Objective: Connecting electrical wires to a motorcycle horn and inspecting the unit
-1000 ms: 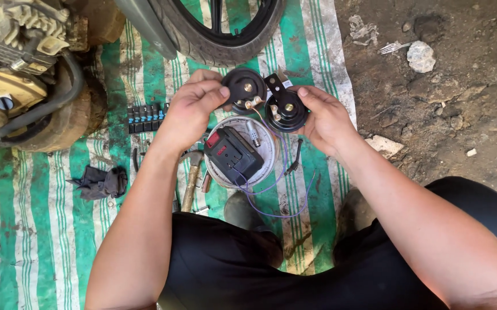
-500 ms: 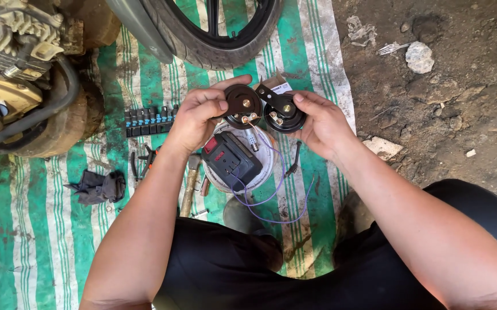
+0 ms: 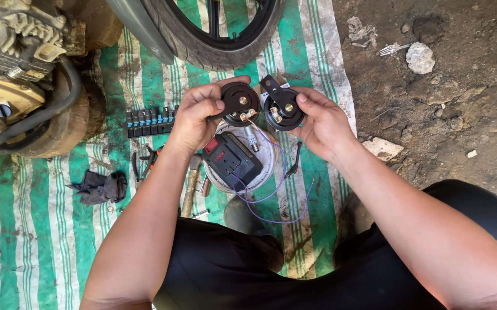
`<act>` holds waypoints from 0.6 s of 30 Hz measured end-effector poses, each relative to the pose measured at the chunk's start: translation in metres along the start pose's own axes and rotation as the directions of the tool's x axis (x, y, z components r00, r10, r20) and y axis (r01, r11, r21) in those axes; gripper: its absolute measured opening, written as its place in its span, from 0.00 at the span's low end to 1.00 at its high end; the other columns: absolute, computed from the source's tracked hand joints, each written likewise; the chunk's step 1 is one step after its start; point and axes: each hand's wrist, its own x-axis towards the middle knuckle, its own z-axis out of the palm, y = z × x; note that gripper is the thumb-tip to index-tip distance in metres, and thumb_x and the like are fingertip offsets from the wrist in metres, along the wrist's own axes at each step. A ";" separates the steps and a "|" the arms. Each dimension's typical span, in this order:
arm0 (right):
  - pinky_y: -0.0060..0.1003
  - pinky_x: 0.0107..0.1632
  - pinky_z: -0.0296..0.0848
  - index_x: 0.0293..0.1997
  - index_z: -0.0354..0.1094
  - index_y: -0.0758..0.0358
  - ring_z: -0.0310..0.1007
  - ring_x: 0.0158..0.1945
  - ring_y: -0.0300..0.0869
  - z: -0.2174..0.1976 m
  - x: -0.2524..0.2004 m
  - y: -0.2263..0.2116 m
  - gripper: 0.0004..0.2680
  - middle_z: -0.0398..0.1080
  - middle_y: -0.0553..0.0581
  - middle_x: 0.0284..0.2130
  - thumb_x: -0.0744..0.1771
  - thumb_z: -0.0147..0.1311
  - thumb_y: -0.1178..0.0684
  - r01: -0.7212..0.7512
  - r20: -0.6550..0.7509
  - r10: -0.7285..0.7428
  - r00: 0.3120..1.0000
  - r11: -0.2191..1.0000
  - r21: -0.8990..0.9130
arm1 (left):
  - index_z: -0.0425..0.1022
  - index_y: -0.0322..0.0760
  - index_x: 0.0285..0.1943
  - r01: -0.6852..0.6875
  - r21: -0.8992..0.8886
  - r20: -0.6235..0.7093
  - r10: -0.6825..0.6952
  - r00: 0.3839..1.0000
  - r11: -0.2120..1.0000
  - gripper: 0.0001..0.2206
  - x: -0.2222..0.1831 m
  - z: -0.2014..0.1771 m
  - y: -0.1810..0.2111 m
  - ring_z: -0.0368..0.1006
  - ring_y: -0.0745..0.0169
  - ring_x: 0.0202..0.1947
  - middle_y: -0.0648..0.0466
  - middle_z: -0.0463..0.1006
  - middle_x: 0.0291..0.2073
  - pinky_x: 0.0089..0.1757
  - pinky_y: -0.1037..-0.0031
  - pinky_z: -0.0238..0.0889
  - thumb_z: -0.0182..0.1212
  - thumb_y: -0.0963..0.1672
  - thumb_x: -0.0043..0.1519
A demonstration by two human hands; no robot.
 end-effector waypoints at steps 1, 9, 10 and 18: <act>0.63 0.52 0.89 0.61 0.75 0.61 0.87 0.51 0.51 -0.003 0.003 0.000 0.09 0.83 0.61 0.49 0.74 0.54 0.54 0.001 0.001 -0.001 1.000 1.000 0.000 | 0.67 0.29 0.23 -0.001 0.000 0.000 0.001 1.000 1.000 0.07 0.001 -0.007 -0.002 0.81 0.46 0.40 0.28 0.83 0.57 0.40 0.72 0.70 0.60 0.38 0.51; 0.70 0.46 0.89 0.61 0.75 0.61 0.87 0.49 0.59 -0.001 0.001 0.003 0.09 0.82 0.66 0.50 0.74 0.54 0.54 -0.047 0.012 0.047 0.999 0.999 0.000 | 0.68 0.35 0.38 0.318 -0.029 -0.145 -0.319 0.937 0.948 0.07 0.005 -0.005 -0.013 0.85 0.31 0.55 0.28 0.83 0.59 0.42 0.47 0.86 0.60 0.37 0.68; 0.70 0.46 0.89 0.61 0.75 0.61 0.87 0.49 0.59 -0.002 0.000 0.003 0.09 0.82 0.66 0.50 0.74 0.54 0.54 -0.049 0.012 0.049 0.999 0.999 -0.003 | 0.68 0.35 0.38 0.318 -0.032 -0.146 -0.319 0.937 0.948 0.07 0.004 -0.004 -0.015 0.85 0.31 0.55 0.28 0.83 0.59 0.42 0.47 0.86 0.60 0.37 0.68; 0.72 0.50 0.89 0.60 0.75 0.62 0.87 0.51 0.59 0.002 0.000 -0.021 0.09 0.82 0.67 0.50 0.74 0.54 0.53 0.014 0.020 -0.015 1.000 0.999 0.047 | 0.59 0.32 0.76 0.224 0.195 0.012 -0.231 0.973 0.955 0.36 -0.005 -0.010 -0.048 0.64 0.21 0.74 0.25 0.68 0.74 0.64 0.32 0.67 0.79 0.41 0.61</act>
